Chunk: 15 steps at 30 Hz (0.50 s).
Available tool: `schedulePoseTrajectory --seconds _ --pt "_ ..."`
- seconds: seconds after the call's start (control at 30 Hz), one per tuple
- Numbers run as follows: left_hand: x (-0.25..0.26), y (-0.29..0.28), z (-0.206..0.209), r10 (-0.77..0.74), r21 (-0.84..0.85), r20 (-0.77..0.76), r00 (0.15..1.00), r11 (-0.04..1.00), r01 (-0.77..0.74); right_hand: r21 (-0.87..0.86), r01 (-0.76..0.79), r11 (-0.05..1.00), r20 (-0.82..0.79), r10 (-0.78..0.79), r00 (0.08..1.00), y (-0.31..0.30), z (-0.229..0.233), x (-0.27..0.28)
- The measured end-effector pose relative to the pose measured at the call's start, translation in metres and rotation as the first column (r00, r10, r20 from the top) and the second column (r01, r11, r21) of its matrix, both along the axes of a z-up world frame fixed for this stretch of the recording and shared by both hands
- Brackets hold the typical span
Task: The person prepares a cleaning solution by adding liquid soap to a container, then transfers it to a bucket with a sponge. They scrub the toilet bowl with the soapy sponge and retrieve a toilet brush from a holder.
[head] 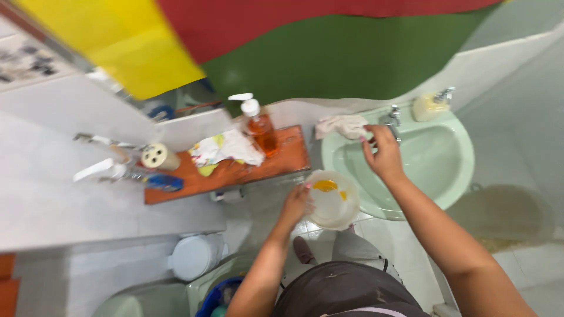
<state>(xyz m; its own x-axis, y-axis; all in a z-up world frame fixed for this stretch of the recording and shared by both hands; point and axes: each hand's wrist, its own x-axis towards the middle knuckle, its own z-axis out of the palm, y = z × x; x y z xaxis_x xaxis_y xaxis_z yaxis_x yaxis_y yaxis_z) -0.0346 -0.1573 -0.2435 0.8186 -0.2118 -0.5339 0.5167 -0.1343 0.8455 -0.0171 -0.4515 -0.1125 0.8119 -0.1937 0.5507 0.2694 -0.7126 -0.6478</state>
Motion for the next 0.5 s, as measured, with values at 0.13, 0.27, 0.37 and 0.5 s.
schedulePoseTrajectory --seconds 0.13,0.27,0.37,0.5 --pt "-0.001 -0.095 -0.017 -0.198 0.176 -0.026 0.980 0.964 0.199 -0.208 0.259 0.943 -0.122 -0.288 0.950 -0.071 -0.018 0.012" --pt "0.007 -0.181 -0.051 -0.250 0.231 -0.048 0.967 0.939 0.254 -0.195 0.160 0.968 -0.456 -0.234 0.859 -0.128 -0.049 0.057" --pt "0.019 -0.231 -0.094 -0.204 0.295 -0.022 0.979 0.934 0.201 -0.245 0.069 0.967 -0.593 -0.206 0.778 -0.158 -0.091 0.087" --pt "0.030 -0.274 -0.127 -0.085 0.371 0.052 0.995 0.927 0.060 -0.349 -0.052 0.936 -0.599 -0.180 0.780 -0.173 -0.104 0.102"
